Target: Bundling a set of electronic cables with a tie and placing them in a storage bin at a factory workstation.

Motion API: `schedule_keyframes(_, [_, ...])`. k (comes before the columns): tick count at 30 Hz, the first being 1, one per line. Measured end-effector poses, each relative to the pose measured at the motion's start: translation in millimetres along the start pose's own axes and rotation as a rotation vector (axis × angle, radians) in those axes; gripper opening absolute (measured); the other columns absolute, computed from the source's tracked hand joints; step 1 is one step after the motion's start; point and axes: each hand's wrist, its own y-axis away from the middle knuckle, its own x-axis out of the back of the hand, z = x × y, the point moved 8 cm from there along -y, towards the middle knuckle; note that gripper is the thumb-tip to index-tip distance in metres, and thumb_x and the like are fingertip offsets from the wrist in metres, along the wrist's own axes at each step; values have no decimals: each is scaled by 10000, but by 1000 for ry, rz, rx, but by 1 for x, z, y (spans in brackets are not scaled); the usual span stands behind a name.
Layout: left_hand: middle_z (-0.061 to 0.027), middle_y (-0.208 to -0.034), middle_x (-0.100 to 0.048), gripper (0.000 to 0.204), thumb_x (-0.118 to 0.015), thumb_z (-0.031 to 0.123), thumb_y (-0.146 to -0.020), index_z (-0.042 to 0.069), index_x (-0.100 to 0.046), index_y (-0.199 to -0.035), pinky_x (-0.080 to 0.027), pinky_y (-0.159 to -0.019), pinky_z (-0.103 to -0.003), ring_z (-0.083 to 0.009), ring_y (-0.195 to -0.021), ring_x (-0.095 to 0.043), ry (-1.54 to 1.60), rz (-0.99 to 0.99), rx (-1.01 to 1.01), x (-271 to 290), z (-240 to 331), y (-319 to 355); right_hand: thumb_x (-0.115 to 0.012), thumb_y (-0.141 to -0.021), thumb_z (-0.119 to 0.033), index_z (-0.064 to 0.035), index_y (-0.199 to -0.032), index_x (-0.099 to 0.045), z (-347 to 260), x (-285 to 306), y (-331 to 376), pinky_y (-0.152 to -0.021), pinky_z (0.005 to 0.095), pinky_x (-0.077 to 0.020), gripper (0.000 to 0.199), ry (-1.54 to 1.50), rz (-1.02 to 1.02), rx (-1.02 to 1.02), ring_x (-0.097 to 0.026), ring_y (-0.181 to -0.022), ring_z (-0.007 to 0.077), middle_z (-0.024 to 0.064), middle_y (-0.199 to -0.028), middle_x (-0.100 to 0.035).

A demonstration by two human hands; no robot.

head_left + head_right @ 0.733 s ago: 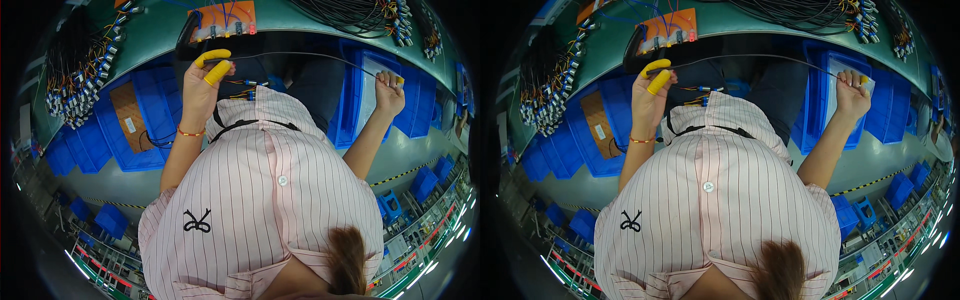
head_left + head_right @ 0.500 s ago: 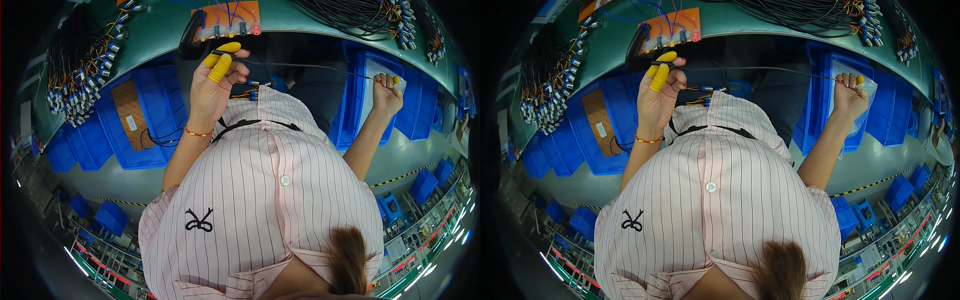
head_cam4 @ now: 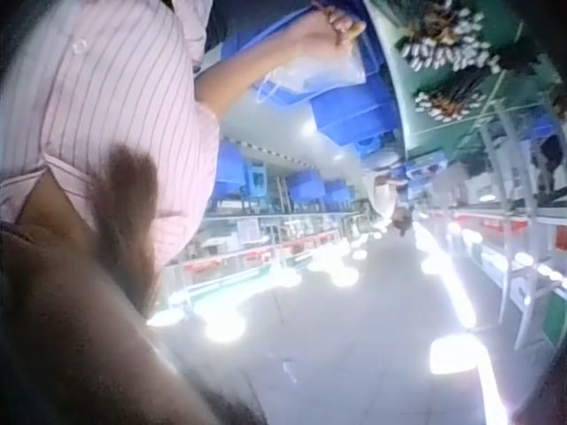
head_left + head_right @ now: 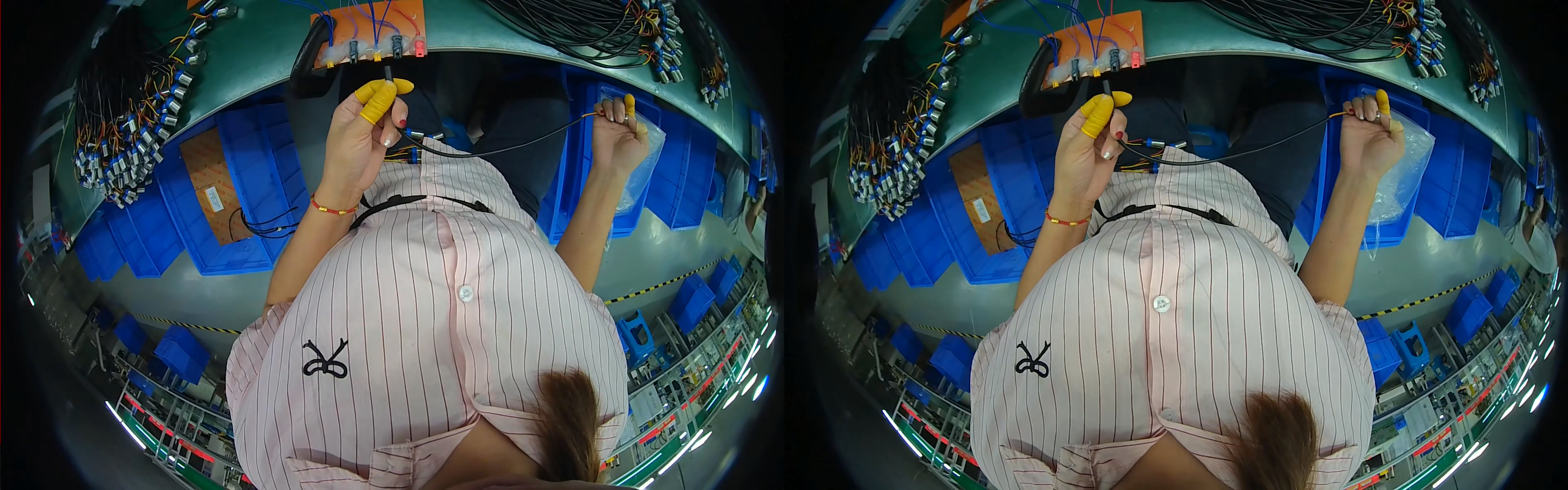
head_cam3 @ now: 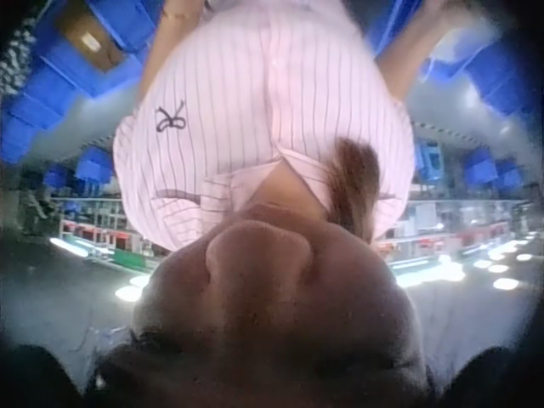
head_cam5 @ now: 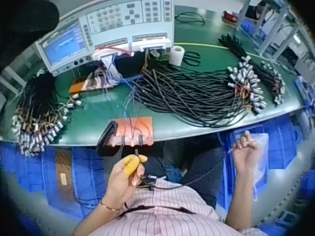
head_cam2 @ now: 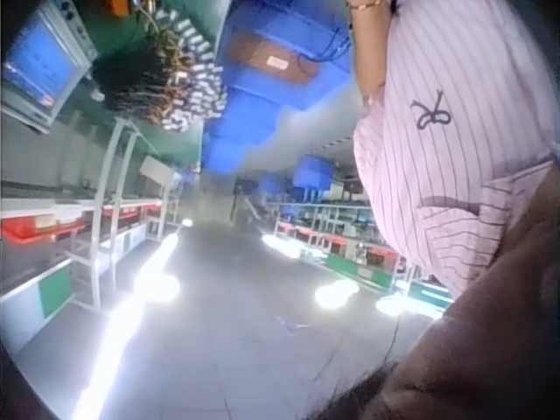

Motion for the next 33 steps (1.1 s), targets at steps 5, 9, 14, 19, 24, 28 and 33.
schedule_keyframes(5, [-57,-770,-577,242,-509,128,-1002,-54,-613,-1122,-335,-516,-168,-32,-534,-395,-51,33,-26,4,1,-5,-524,-686,-149,84,-1049,-574,7,-4,-1,-751,342,-313,434,-8,12,-40,-357,-705,193,78,-726,-398])
schedule_keyframes(9, [-38,-756,-532,280,-484,162,-1019,-65,-577,-1151,-341,-537,-157,-26,-525,-372,-81,52,-30,3,3,-6,-528,-683,-147,85,-1056,-575,9,-2,-2,-751,339,-311,442,-16,14,-55,-355,-705,190,77,-725,-398])
schedule_keyframes(14, [-41,-756,-541,278,-482,161,-1017,-67,-578,-1146,-351,-550,-163,-25,-520,-376,-65,72,-36,8,7,-2,-531,-679,-143,85,-1053,-579,12,-3,-3,-747,332,-307,441,-16,28,-67,-353,-704,188,74,-716,-396])
schedule_keyframes(19, [-44,-744,-543,274,-483,151,-1013,-70,-578,-1143,-322,-530,-162,-23,-516,-371,-100,73,-42,8,11,-3,-528,-675,-138,85,-1052,-580,15,-6,-5,-739,328,-302,441,-18,48,-70,-343,-699,188,72,-703,-388])
schedule_keyframes(24, [-42,-715,-521,272,-477,137,-1008,-88,-573,-1129,-293,-509,-166,-24,-508,-346,-78,59,1,5,16,-4,-525,-677,-139,84,-1048,-579,18,-8,-6,-735,330,-299,436,-18,17,-88,-338,-697,189,73,-705,-391])
schedule_keyframes(28, [-30,-671,-476,272,-457,131,-1012,-102,-557,-1110,-278,-493,-174,-32,-506,-315,39,89,27,2,15,-5,-518,-684,-140,84,-1045,-577,19,-9,-6,-737,332,-299,429,-4,16,-92,-339,-701,189,72,-703,-390])
schedule_keyframes(33, [-29,-663,-458,266,-437,127,-1016,-103,-547,-1093,-280,-490,-174,-37,-509,-309,173,33,30,2,9,-13,-512,-683,-139,78,-1016,-579,22,-17,-7,-739,334,-299,403,-6,27,-99,-338,-702,189,72,-697,-388])
